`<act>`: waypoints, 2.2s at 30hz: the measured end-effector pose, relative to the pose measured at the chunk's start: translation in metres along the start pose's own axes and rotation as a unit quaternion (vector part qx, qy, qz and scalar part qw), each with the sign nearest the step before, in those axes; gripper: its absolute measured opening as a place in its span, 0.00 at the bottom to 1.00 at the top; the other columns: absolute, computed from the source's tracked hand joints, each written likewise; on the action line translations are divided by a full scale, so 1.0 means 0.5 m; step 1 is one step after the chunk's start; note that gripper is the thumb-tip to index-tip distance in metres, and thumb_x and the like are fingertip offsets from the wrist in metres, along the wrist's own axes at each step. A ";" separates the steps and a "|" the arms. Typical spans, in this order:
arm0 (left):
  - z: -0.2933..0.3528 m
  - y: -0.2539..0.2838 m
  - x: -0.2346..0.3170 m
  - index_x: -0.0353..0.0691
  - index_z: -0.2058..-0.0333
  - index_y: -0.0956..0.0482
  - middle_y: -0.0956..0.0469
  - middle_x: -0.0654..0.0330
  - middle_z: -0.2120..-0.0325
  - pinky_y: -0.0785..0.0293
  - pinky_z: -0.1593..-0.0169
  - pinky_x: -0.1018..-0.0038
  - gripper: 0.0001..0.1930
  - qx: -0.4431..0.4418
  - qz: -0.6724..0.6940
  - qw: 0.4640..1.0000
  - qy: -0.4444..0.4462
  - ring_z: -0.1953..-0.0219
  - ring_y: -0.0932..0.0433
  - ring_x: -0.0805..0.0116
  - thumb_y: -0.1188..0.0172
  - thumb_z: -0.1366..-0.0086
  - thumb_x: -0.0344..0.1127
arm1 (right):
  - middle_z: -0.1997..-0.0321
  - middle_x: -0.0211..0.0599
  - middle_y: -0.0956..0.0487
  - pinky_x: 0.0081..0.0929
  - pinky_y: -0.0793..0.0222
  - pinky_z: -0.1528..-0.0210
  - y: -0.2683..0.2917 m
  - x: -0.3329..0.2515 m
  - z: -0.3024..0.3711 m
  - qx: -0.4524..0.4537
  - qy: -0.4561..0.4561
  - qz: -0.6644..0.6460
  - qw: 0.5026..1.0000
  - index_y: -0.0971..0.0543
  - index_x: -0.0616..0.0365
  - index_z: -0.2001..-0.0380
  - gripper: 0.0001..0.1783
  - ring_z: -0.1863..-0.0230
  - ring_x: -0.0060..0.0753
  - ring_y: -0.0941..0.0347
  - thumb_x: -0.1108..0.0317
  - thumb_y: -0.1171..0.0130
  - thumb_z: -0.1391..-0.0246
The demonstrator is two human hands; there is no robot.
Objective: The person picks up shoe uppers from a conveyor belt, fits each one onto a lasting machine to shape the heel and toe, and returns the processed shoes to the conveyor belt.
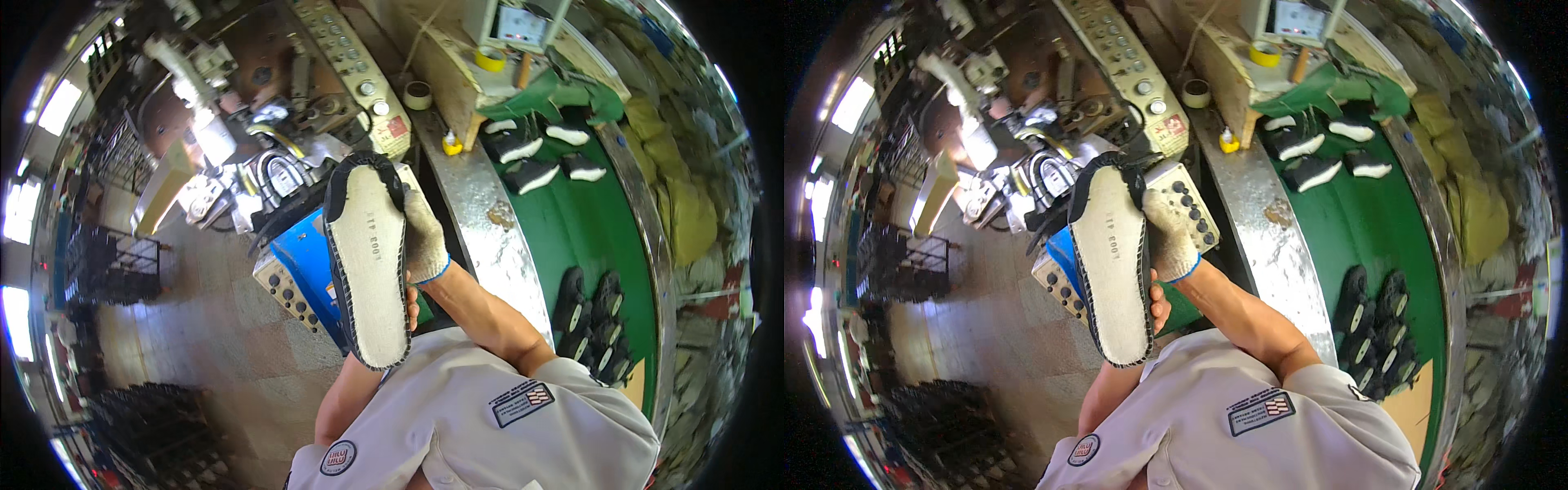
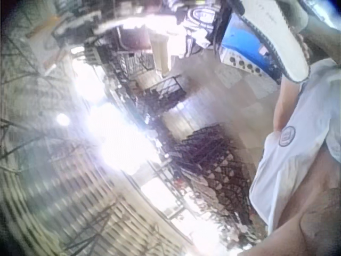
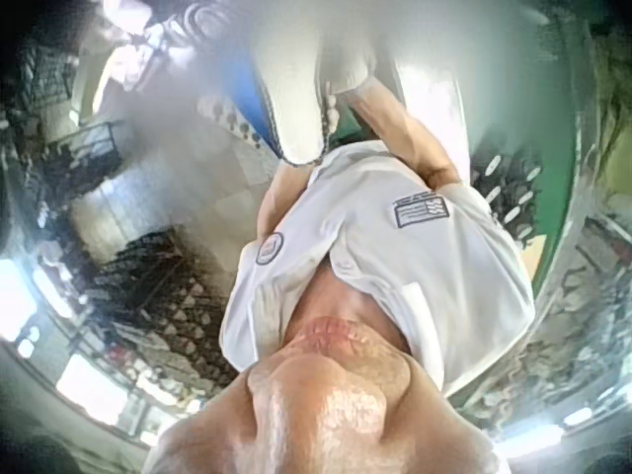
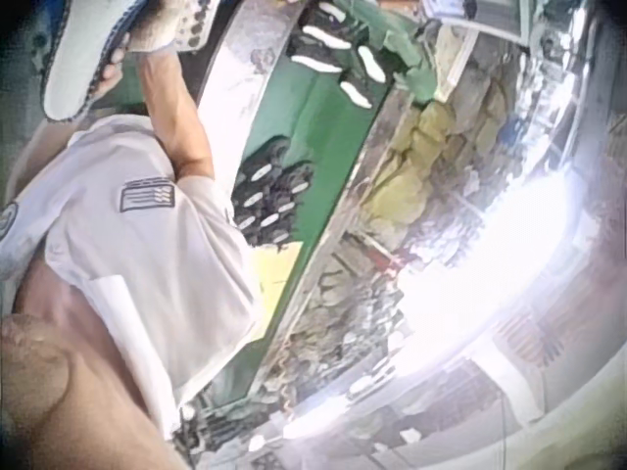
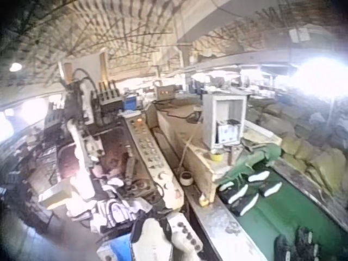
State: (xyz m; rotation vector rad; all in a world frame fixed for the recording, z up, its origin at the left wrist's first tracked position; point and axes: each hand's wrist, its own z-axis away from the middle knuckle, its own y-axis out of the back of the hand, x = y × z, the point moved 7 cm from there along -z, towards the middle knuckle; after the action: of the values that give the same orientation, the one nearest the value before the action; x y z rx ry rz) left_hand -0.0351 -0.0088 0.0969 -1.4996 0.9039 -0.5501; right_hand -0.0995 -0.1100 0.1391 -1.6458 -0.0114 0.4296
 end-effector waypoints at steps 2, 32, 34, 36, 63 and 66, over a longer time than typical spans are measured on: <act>0.003 0.040 -0.013 0.30 0.39 0.34 0.25 0.39 0.51 0.19 0.54 0.52 0.32 0.009 -0.022 1.000 0.012 0.53 0.21 0.42 0.48 0.29 0.52 | 0.38 0.47 0.27 0.43 0.26 0.41 -0.005 -0.026 0.013 0.016 0.033 0.079 0.996 0.36 0.57 0.34 0.41 0.42 0.43 0.25 0.47 0.39 0.45; -0.002 0.136 0.182 0.36 0.52 0.22 0.19 0.51 0.57 0.29 0.53 0.56 0.18 0.367 -0.929 -0.036 -0.041 0.56 0.22 0.47 0.45 0.29 0.46 | 0.45 0.52 0.21 0.63 0.23 0.64 0.981 -0.841 0.649 0.480 -0.442 0.755 0.067 0.15 0.58 0.55 0.19 0.47 0.53 0.21 0.63 0.44 0.46; 0.009 0.149 0.196 0.37 0.53 0.22 0.19 0.51 0.57 0.29 0.53 0.57 0.17 0.360 -0.931 -0.045 -0.043 0.57 0.22 0.47 0.45 0.28 0.45 | 0.49 0.46 0.17 0.64 0.23 0.65 1.025 -0.880 0.632 0.479 -0.448 0.718 0.234 0.14 0.54 0.56 0.18 0.50 0.50 0.18 0.63 0.44 0.48; 0.006 0.144 0.197 0.37 0.53 0.22 0.19 0.52 0.58 0.29 0.53 0.58 0.16 0.359 -0.931 -0.045 -0.046 0.57 0.22 0.47 0.46 0.29 0.44 | 0.52 0.43 0.15 0.58 0.21 0.60 0.998 -0.939 0.570 0.481 -0.435 0.732 0.208 0.14 0.54 0.57 0.18 0.52 0.52 0.17 0.58 0.42 0.47; 0.006 0.159 0.284 0.31 0.58 0.19 0.15 0.55 0.64 0.24 0.59 0.69 0.14 0.533 -0.774 0.327 -0.104 0.65 0.18 0.67 0.37 0.34 0.38 | 0.41 0.44 0.23 0.46 0.34 0.34 0.660 -0.435 0.169 0.123 0.050 -0.174 0.976 0.27 0.60 0.40 0.29 0.40 0.45 0.27 0.56 0.38 0.40; -0.128 0.118 0.309 0.29 0.53 0.20 0.16 0.51 0.58 0.23 0.51 0.74 0.17 0.514 -0.662 0.516 -0.177 0.56 0.16 0.63 0.39 0.31 0.39 | 0.53 0.39 0.19 0.34 0.24 0.49 0.537 -0.286 0.079 -0.005 -0.066 -0.288 0.955 0.24 0.59 0.46 0.23 0.55 0.34 0.22 0.54 0.45 0.35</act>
State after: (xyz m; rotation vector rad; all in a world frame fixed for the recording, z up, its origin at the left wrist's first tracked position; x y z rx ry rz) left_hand -0.0084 -0.1679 0.0232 -0.7641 -1.0794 -1.4418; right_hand -0.3088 -0.1440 -0.0826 -1.5353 -0.5812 0.0888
